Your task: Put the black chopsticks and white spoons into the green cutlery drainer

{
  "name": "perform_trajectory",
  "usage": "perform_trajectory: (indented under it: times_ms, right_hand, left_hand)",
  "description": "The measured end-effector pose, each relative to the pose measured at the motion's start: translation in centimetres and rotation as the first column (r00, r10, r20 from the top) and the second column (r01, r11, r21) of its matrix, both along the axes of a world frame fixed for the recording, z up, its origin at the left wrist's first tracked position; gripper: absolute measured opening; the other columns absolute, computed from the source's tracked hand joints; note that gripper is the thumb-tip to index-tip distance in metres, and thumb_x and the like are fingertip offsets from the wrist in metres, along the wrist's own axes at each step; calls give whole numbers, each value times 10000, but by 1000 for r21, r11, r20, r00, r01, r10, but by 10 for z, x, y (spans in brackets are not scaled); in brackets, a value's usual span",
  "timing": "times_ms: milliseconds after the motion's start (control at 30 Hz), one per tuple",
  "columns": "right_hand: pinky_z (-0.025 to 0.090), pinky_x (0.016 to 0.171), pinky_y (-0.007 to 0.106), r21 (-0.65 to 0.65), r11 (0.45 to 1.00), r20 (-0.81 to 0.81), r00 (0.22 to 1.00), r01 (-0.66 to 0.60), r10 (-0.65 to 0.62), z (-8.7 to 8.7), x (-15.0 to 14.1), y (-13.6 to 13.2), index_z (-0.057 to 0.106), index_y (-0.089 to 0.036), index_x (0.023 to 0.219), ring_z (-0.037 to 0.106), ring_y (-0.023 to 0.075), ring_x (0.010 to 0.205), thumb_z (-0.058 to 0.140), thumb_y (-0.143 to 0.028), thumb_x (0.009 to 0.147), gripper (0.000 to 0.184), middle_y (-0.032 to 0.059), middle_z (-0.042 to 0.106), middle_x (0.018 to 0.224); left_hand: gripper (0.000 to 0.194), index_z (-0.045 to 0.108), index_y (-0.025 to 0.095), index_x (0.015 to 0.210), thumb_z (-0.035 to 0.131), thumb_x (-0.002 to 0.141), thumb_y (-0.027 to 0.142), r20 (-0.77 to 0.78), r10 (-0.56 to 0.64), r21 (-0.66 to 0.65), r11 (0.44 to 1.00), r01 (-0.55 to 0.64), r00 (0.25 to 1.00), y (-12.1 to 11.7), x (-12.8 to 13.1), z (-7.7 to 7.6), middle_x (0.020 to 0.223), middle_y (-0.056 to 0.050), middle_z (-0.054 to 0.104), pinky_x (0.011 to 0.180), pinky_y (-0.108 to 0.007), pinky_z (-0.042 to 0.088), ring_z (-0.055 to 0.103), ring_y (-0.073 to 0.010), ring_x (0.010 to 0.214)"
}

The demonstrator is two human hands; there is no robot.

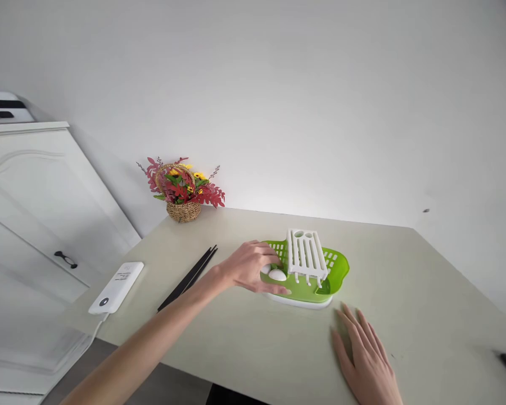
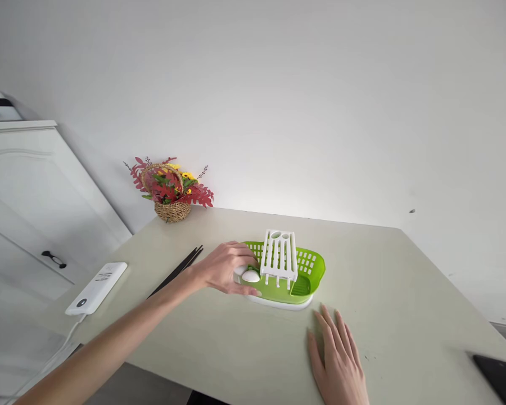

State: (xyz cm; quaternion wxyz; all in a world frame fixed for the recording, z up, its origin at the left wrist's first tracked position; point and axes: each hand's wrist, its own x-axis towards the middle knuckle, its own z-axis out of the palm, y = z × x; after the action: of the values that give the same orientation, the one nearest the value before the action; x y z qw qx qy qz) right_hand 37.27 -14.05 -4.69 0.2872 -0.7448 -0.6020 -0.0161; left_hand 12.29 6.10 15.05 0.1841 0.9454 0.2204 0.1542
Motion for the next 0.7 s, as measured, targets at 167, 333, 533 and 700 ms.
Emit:
perform_trajectory:
  times_ms: [167,333,533,700]
  right_hand:
    - [295,1254,524,8,1000,3,1000,7,-7,3,-3,0,485,-242,1496,265,275,1566,324,-489,1046,537,13,462,1615]
    - [329,1241,533,30,1000,26,1000,7,-8,2,-3,1,469,-263,1503,274,272,1564,323,-501,1047,535,-6,455,1620]
    - [349,1231,553,36,999,38,999,7,-9,-1,-2,2,471,-268,1508,297,289,1555,338,-498,1042,537,0,464,1613]
    - [352,1230,562,13,1000,44,999,2,-2,1,-1,0,438,-278,1535,275,289,1564,356,-493,1043,542,-7,443,1627]
  left_hand:
    - [339,772,277,878,652,898,594,-32,-63,106,992,66,998,15,6,-12,898,-90,767,789,-339,489,707,-274,916]
    - [419,731,228,857,573,979,596,-25,-216,427,880,206,976,30,7,-23,768,-45,739,578,-287,432,693,-193,724]
    - [411,711,194,908,524,1027,541,-6,-262,527,819,226,965,33,8,-14,780,-41,721,631,-270,485,690,-165,720]
    - [385,706,184,900,548,1019,514,92,-249,460,869,181,964,28,6,-7,838,-62,744,727,-276,534,701,-168,772]
